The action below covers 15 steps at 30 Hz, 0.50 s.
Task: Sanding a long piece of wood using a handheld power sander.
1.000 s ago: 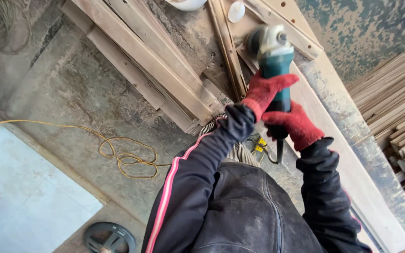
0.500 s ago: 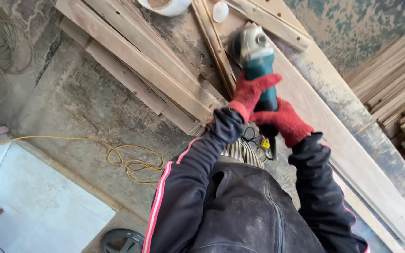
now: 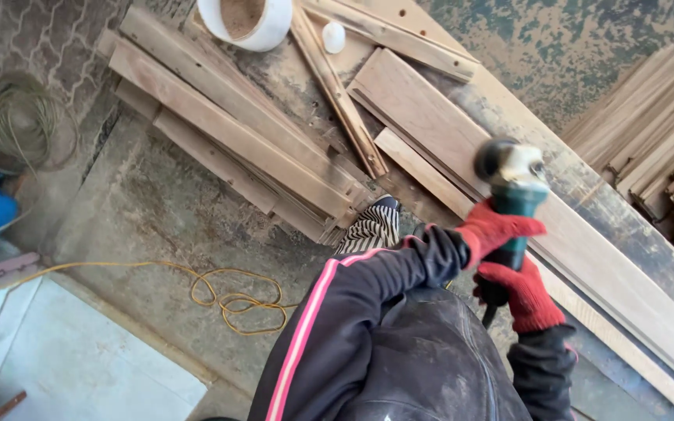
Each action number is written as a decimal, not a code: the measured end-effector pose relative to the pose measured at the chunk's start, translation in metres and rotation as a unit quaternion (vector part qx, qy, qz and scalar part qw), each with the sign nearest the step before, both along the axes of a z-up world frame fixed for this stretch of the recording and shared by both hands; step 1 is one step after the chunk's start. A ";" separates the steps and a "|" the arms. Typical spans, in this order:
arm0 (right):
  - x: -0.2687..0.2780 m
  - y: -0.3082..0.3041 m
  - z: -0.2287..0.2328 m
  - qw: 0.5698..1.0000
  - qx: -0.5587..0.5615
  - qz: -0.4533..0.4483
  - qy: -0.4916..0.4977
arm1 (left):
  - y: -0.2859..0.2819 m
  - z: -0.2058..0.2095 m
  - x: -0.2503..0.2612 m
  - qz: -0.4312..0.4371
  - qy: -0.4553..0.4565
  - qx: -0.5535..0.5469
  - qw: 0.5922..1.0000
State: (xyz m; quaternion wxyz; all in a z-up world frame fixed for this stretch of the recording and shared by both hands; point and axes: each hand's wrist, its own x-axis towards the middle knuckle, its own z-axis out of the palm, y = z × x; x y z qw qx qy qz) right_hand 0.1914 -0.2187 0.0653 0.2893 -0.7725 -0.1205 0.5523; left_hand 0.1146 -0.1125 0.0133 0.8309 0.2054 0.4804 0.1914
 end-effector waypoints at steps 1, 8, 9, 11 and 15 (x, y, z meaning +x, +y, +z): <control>0.009 -0.023 -0.006 0.999 0.005 -0.031 -0.007 | -0.016 0.002 0.013 -0.020 -0.003 -0.009 1.000; 0.012 -0.077 -0.011 0.993 0.037 -0.112 -0.023 | -0.059 -0.010 0.045 -0.105 -0.016 -0.026 0.994; 0.009 -0.065 -0.012 0.993 0.037 -0.111 -0.022 | -0.047 -0.003 0.036 -0.103 -0.016 -0.026 0.994; 0.003 -0.040 -0.015 0.997 0.012 -0.079 -0.010 | -0.021 0.010 0.014 -0.078 0.008 -0.024 0.997; -0.028 0.046 0.004 1.000 0.011 -0.023 0.008 | 0.032 -0.001 -0.027 0.020 0.013 -0.020 1.000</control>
